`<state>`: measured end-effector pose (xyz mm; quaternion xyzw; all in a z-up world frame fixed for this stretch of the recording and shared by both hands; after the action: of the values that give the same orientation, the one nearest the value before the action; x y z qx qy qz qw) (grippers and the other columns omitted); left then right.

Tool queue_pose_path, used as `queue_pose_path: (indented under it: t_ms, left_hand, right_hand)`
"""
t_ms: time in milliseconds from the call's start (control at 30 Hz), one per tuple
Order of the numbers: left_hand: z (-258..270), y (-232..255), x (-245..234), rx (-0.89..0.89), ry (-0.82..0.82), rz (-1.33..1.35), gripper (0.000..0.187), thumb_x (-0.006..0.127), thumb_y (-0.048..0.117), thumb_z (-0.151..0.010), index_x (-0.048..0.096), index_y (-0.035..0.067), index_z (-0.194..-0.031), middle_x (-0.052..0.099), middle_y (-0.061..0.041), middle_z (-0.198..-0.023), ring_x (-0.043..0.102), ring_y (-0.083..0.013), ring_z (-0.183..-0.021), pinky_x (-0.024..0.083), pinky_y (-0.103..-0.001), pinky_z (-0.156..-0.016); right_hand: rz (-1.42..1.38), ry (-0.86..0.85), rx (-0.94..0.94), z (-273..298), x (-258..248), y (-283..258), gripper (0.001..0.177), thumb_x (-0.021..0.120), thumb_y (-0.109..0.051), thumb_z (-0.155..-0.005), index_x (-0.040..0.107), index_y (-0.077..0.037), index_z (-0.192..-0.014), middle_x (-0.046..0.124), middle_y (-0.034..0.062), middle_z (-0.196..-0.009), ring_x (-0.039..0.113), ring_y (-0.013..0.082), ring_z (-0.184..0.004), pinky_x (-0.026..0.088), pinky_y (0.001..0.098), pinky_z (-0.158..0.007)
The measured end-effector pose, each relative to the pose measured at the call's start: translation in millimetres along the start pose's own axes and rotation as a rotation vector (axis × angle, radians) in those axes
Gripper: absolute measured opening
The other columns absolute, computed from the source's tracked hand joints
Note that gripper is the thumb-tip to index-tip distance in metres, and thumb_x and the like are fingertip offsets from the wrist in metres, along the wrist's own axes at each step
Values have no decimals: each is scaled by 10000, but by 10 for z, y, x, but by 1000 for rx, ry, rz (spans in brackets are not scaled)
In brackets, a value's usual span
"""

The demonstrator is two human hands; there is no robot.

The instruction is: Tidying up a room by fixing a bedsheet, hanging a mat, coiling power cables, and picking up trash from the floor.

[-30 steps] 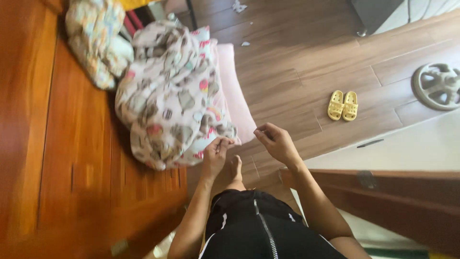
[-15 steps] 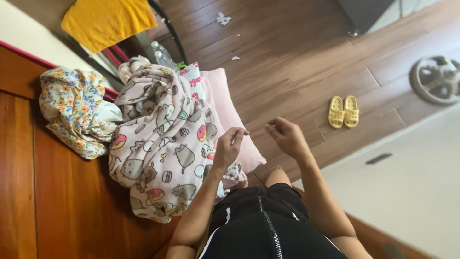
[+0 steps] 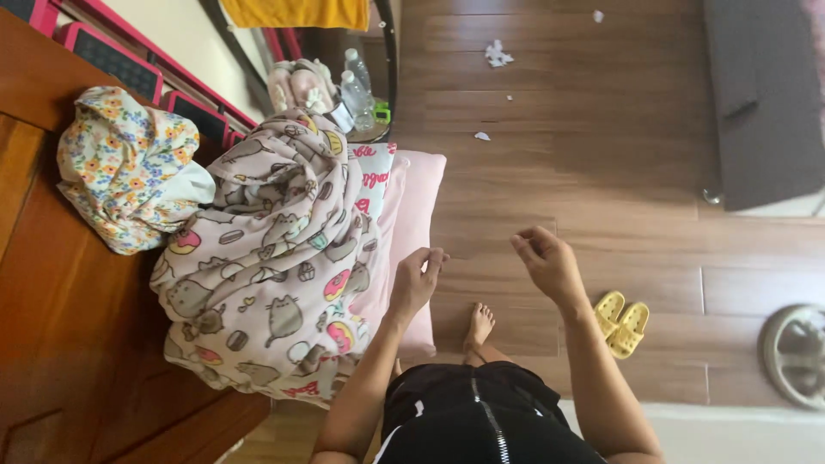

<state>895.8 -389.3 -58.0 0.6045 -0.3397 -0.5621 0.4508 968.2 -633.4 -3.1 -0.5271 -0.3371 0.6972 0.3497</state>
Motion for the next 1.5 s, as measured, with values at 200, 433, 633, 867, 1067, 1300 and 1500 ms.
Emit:
queue_pose_path:
  t_ms: [200, 433, 633, 867, 1067, 1300, 1500]
  left_hand:
    - [-375, 346, 291, -170, 74, 96, 341, 571, 278, -1065, 757, 4, -980, 721, -130, -800, 687, -215, -715, 531, -344, -667]
    - [-887, 363, 217, -11, 232, 68, 270, 554, 215, -1053, 705, -8, -1075, 769, -120, -997, 745, -197, -985, 557, -308, -843]
    - [-1740, 217, 98, -72, 245, 188, 263, 554, 203, -1058, 713, -5, -1078, 774, -90, -1000, 735, -188, -972, 557, -316, -854]
    - [-2997, 311, 81, -86, 155, 188, 294, 557, 235, -1069, 736, 3, -1083, 790, -84, -1015, 741, -155, -964, 568, -287, -834]
    - [-3945, -42, 153, -70, 229, 303, 232, 574, 170, -1064, 697, -13, -1134, 772, -93, -1029, 736, -151, -979, 579, -264, -854]
    - [-4751, 33, -9, -240, 491, 316, 328, 503, 225, -1081, 683, -30, -1183, 754, -111, -1106, 711, -175, -1052, 550, -288, -927]
    - [-5155, -161, -138, -275, 734, 323, 353, 474, 243, -1096, 664, -38, -1196, 766, -117, -1131, 737, -196, -1106, 556, -299, -944]
  right_hand:
    - [-22, -102, -21, -610, -331, 38, 255, 698, -261, -999, 726, -14, -1057, 582, 25, -698, 480, 88, -650, 405, 263, -564]
    - [-88, -251, -177, -1313, -66, -143, 257, 693, -251, -983, 716, -11, -1072, 711, 24, -848, 621, 60, -762, 508, 243, -653]
    - [19, -322, -226, -2058, 75, -638, 250, 688, -260, -971, 716, -34, -1074, 764, 88, -848, 665, 128, -714, 536, 299, -638]
    - [23, -361, -224, -3163, 226, -1038, 253, 684, -278, -970, 720, -41, -1050, 720, 81, -770, 614, 126, -659, 511, 310, -615]
    - [-4, -476, -220, -4292, 491, -974, 252, 686, -266, -971, 720, -35, -1064, 677, 96, -736, 592, 131, -657, 505, 311, -615]
    - [84, -776, -321, -5679, 924, -1376, 249, 670, -272, -985, 714, -40, -1065, 701, 75, -733, 646, 124, -672, 520, 307, -622]
    - [143, -991, -430, -6448, 1610, -1818, 225, 663, -257, -979, 708, -56, -1071, 732, 76, -767, 688, 118, -704, 542, 303, -650]
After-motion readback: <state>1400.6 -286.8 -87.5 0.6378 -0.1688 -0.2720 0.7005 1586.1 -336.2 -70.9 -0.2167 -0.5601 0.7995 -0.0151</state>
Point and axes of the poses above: each hand's wrist, its own z-axis away from the middle knuckle, its own x-axis out of the palm, y = z × x, the point moved 3 cm from there along -z, towards the middle knuckle
